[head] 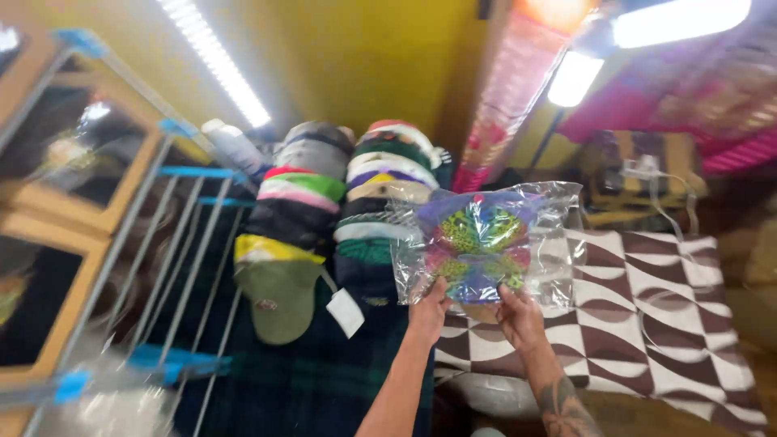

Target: The person places caps into individual plastic bags and seals them by hand. They then move the bagged items to a separate stack.

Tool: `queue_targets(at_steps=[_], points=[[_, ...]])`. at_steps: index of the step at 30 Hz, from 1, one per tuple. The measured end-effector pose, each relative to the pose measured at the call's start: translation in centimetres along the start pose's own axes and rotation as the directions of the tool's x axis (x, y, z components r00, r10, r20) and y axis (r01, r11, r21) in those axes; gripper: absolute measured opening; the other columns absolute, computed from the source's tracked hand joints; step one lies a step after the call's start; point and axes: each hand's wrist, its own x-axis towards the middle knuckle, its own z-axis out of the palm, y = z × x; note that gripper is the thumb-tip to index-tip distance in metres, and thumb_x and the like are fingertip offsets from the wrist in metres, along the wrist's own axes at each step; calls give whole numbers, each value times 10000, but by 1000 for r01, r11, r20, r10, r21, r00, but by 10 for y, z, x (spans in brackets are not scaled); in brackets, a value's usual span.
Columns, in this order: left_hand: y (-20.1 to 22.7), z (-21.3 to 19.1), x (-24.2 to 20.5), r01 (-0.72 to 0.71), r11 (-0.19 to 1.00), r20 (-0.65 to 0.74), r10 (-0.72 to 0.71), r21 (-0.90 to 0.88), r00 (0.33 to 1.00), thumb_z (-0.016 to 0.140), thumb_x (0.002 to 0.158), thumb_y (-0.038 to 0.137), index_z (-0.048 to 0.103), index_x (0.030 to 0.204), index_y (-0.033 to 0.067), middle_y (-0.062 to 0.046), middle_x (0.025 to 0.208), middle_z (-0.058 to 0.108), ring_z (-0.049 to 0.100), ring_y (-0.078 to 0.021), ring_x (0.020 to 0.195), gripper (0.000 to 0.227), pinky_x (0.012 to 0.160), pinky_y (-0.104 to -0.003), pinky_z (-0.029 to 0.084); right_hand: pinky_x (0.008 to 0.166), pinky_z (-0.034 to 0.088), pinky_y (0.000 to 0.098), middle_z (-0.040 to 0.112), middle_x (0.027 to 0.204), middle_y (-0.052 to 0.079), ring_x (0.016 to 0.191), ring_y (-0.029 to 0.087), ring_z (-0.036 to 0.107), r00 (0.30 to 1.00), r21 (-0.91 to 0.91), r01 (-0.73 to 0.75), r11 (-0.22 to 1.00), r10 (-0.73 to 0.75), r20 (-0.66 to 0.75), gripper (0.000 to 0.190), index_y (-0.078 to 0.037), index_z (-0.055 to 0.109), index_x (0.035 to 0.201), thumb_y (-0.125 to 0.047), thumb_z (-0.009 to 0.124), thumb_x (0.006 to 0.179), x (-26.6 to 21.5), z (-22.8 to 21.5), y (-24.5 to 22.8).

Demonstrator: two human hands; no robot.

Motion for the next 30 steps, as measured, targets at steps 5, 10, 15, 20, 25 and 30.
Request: queue_targets(at_steps=[5, 10, 15, 20, 25, 30], points=[[-83, 17, 63, 123, 992, -49, -123, 7, 991, 850, 922, 164, 637, 1370, 135, -67, 1275, 669, 657, -277, 1154, 496, 980, -491, 569, 710, 657, 538, 653, 736, 94, 590, 259, 695, 997, 89, 45, 995, -40, -62, 124, -78, 649, 854, -11, 739, 908, 31, -31, -29], [-130, 19, 75, 196, 980, -31, -195, 33, 980, 827, 979, 213, 207, 1621, 91, -154, 1529, 435, 453, -319, 1426, 901, 1122, -544, 437, 817, 629, 572, 713, 971, 101, 831, 282, 734, 986, 42, 1, 999, 6, -168, 203, -70, 657, 1138, -56, 694, 939, 73, -122, 7], [-210, -48, 90, 429, 902, -254, -406, 41, 878, 743, 915, 249, 335, 1584, 83, -105, 1556, 562, 519, -268, 1438, 802, 1122, -454, 484, 949, 530, 491, 586, 1402, 220, 1224, 383, 589, 896, -80, -340, 937, 297, -330, 494, -48, 476, 1422, -59, 590, 941, 70, -189, 53], [-259, -90, 108, 514, 858, -445, -456, 9, 770, 769, 929, 198, 691, 1324, 4, -97, 1454, 655, 564, -284, 1357, 447, 1039, -463, 528, 955, 526, 520, 538, 1491, 251, 1334, 383, 526, 794, -3, -439, 899, 386, -470, 377, 117, 539, 1297, 0, 604, 944, 79, -254, 112], [-283, -101, 139, 550, 835, -625, -422, 14, 657, 815, 919, 130, 651, 1289, -15, -182, 1338, 691, 636, -368, 1243, 431, 987, -527, 581, 1132, 434, 579, 357, 1645, 205, 1486, 366, 363, 632, 39, -503, 863, 399, -664, 621, 118, 335, 1525, 15, 591, 970, 94, -242, 133], [-285, -91, 161, 645, 686, -757, -211, 336, 618, 821, 869, 438, 635, 1350, 5, -166, 1324, 720, 685, -342, 1206, 673, 1026, -418, 528, 958, 570, 535, 602, 1151, 212, 1131, 344, 551, 604, -37, -477, 878, 297, -740, 265, 64, 623, 1167, -30, 734, 945, 127, -287, 173]])
